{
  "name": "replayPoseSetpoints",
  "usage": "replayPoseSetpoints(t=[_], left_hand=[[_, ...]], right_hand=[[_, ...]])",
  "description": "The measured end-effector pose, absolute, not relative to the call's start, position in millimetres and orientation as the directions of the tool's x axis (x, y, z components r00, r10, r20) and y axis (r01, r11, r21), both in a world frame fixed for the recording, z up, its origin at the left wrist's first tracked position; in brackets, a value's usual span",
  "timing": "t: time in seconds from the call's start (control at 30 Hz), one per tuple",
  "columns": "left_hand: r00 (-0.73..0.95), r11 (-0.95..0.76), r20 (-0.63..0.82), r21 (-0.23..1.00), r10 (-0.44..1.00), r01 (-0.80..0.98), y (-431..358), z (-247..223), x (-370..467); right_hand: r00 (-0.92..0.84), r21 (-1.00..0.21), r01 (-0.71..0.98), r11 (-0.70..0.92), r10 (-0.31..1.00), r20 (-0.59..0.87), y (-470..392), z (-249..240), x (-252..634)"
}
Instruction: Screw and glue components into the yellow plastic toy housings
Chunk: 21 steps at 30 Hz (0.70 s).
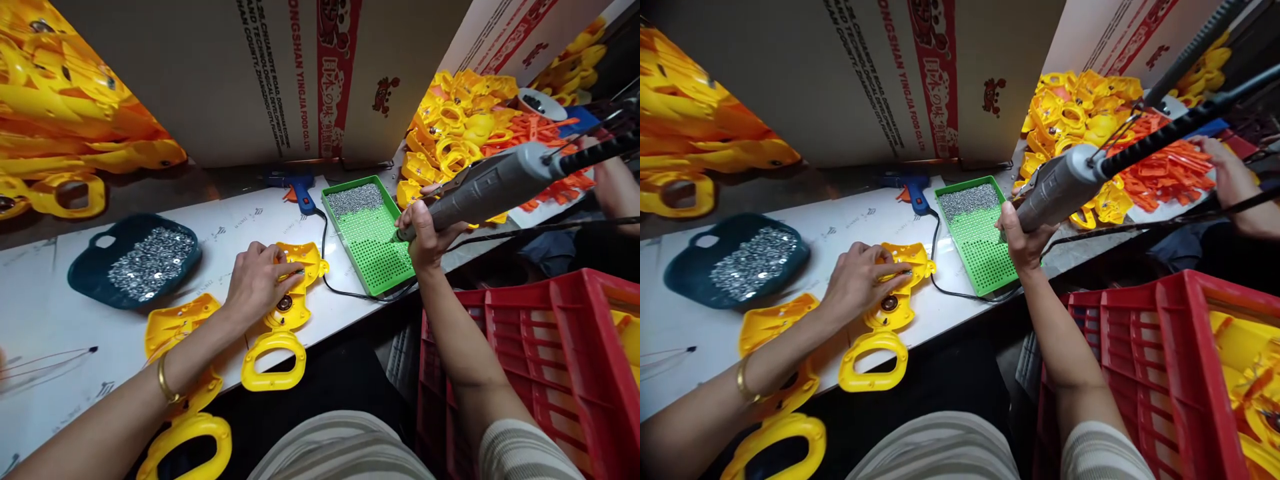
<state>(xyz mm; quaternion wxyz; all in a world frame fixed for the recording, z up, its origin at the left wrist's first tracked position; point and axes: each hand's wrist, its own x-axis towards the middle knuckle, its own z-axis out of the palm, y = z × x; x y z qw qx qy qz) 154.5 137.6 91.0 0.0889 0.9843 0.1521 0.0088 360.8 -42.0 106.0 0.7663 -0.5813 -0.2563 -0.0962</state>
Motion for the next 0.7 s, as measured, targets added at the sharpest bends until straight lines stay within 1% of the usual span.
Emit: replayPoseSetpoints(t=[0.2, 0.4, 0.7], left_hand=[[0.954, -0.938, 0.009, 0.184, 0.299, 0.293, 139.0, 87.9, 152.8], [0.958, -0.943, 0.029, 0.186, 0.285, 0.275, 138.5, 87.5, 152.2], [0.954, -0.938, 0.002, 0.185, 0.298, 0.293, 137.0, 89.4, 153.8]], right_hand=[[0.83, -0.826, 0.456, 0.331, 0.179, 0.529, -34.6, 99.0, 368.8], [0.839, -0.826, 0.439, 0.353, 0.168, 0.518, -33.2, 95.0, 372.2], [0.844, -0.831, 0.439, 0.343, 0.161, 0.512, -33.0, 95.4, 371.0]])
